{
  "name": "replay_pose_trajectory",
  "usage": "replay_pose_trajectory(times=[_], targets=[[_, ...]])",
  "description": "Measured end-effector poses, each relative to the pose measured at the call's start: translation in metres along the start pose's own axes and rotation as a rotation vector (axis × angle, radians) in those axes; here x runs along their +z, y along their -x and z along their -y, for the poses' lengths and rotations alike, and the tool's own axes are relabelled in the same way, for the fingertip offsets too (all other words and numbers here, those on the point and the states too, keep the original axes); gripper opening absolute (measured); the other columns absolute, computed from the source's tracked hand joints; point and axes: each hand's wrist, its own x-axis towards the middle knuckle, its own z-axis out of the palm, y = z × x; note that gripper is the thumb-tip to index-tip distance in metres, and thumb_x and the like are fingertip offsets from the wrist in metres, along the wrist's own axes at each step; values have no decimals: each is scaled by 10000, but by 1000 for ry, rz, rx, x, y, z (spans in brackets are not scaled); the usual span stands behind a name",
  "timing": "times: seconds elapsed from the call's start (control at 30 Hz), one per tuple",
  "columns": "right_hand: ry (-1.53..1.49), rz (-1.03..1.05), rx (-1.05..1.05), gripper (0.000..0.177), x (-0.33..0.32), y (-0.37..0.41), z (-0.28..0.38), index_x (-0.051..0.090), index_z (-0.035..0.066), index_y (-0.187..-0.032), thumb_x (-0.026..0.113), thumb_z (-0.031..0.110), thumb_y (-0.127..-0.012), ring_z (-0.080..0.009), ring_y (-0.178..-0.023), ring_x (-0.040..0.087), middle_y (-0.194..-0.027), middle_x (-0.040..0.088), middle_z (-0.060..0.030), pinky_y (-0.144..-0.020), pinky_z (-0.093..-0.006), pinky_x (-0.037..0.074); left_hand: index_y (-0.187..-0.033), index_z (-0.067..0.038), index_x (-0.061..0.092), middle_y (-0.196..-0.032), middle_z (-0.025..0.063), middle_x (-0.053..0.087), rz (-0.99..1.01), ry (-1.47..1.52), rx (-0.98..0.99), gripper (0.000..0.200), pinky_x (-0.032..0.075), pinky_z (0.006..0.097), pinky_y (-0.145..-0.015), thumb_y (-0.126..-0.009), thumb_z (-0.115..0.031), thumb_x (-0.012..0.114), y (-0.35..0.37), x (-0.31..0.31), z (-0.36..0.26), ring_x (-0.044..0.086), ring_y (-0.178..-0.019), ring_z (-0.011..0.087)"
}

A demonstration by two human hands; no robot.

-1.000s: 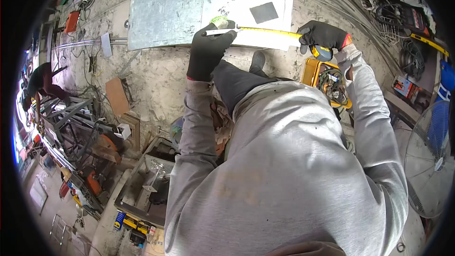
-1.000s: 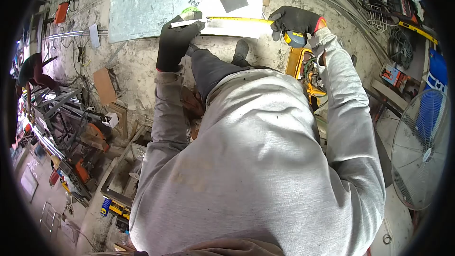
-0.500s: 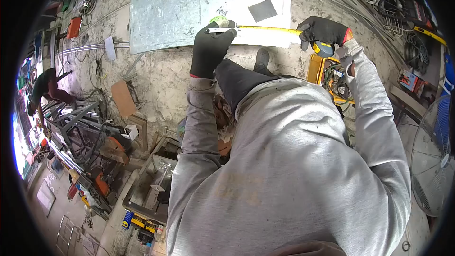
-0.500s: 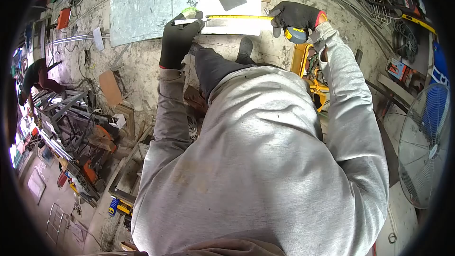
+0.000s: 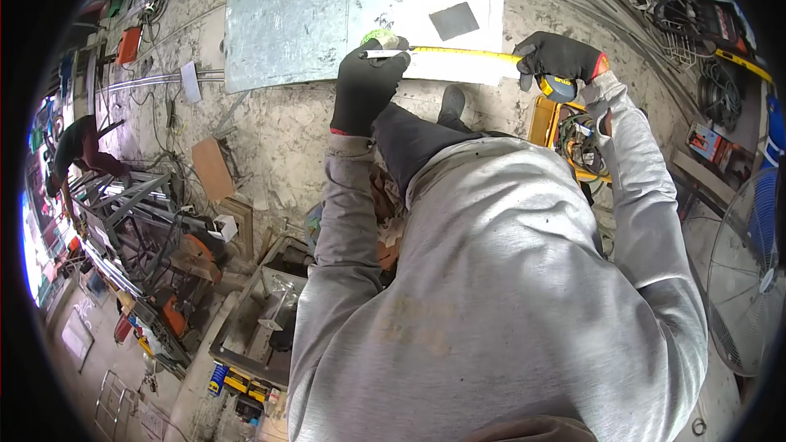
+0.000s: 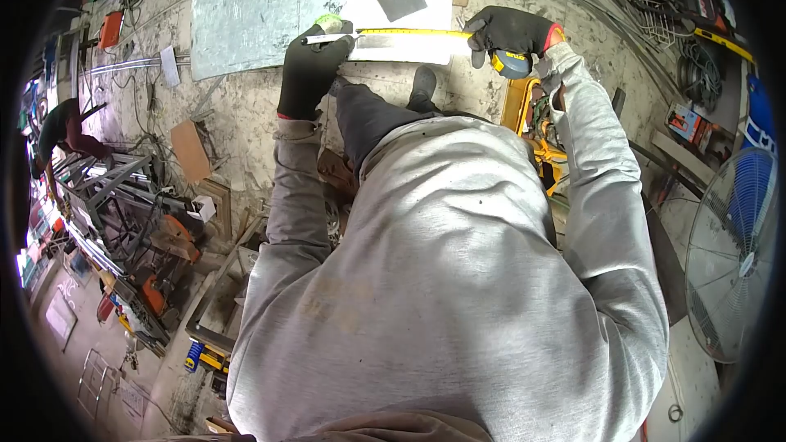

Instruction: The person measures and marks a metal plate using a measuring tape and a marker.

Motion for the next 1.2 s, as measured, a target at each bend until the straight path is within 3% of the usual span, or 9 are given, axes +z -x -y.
replay_pose_trajectory(times=[0.17,0.43,0.53,0.7,0.77,0.87,1.1,1.17,1.2], targets=[[-148,-9,-112,174,-2,-5,-18,623,-53,-1151,546,-21,-998,-272,-866,771,-960,718,-144,-789,-348,575,-1112,28,772,-834,30,747,-13,15,-8,254,534,269,-620,-921,-138,748,-1,1,6,647,-674,84],[-146,19,-105,189,-5,-10,-24,610,-44,-1183,562,-4,-1005,-273,-869,766,-937,708,-142,-800,-351,571,-1093,29,776,-827,45,752,-14,6,-13,250,540,275,-627,-921,-149,741,-1,2,5,657,-673,89],[-94,27,-74,187,-3,-4,-13,609,-38,-1191,573,14,-1015,-272,-868,763,-938,709,-137,-802,-354,570,-1091,29,776,-808,41,746,-30,-58,129,247,538,276,-619,-922,-148,738,-3,3,7,656,-659,93],[-211,73,-113,175,-4,-3,-14,621,-33,-1178,587,33,-1019,-257,-859,757,-934,731,-135,-794,-340,565,-1109,30,776,-800,33,741,-1,0,-19,264,526,273,-592,-924,-155,738,-1,2,4,649,-639,88],[-38,52,-67,165,-2,-2,-5,642,-28,-1145,558,7,-1007,-238,-850,750,-908,752,-142,-782,-325,556,-1110,29,776,-799,34,742,-9,-13,-15,265,523,272,-588,-925,-157,738,-1,2,2,644,-634,86],[-103,-77,-34,187,5,4,-4,659,-25,-1117,526,-22,-985,-221,-841,744,-880,762,-145,-770,-315,547,-1112,30,777,-801,34,742,-29,2,-21,269,520,269,-583,-926,-160,738,0,4,0,637,-627,82],[-100,-59,-73,178,2,-1,-10,678,-31,-1071,532,-21,-970,-218,-837,743,-877,764,-153,-770,-315,546,-1096,40,775,-815,27,742,-21,41,-34,273,517,269,-582,-920,-167,741,-1,3,2,635,-642,78],[-22,-6,-55,306,3,3,-6,663,-35,-1240,558,98,-985,-198,-830,717,-913,792,-133,-766,-335,553,-1083,22,781,-795,30,732,-43,49,-43,234,516,271,-580,-937,-153,730,2,6,-1,634,-631,89],[-24,-10,-58,306,2,1,-6,663,-35,-1240,558,98,-985,-198,-830,717,-913,792,-133,-766,-335,553,-1070,4,787,-775,33,721,-65,58,-55,197,514,274,-578,-953,-140,720,3,7,-3,633,-621,99]])
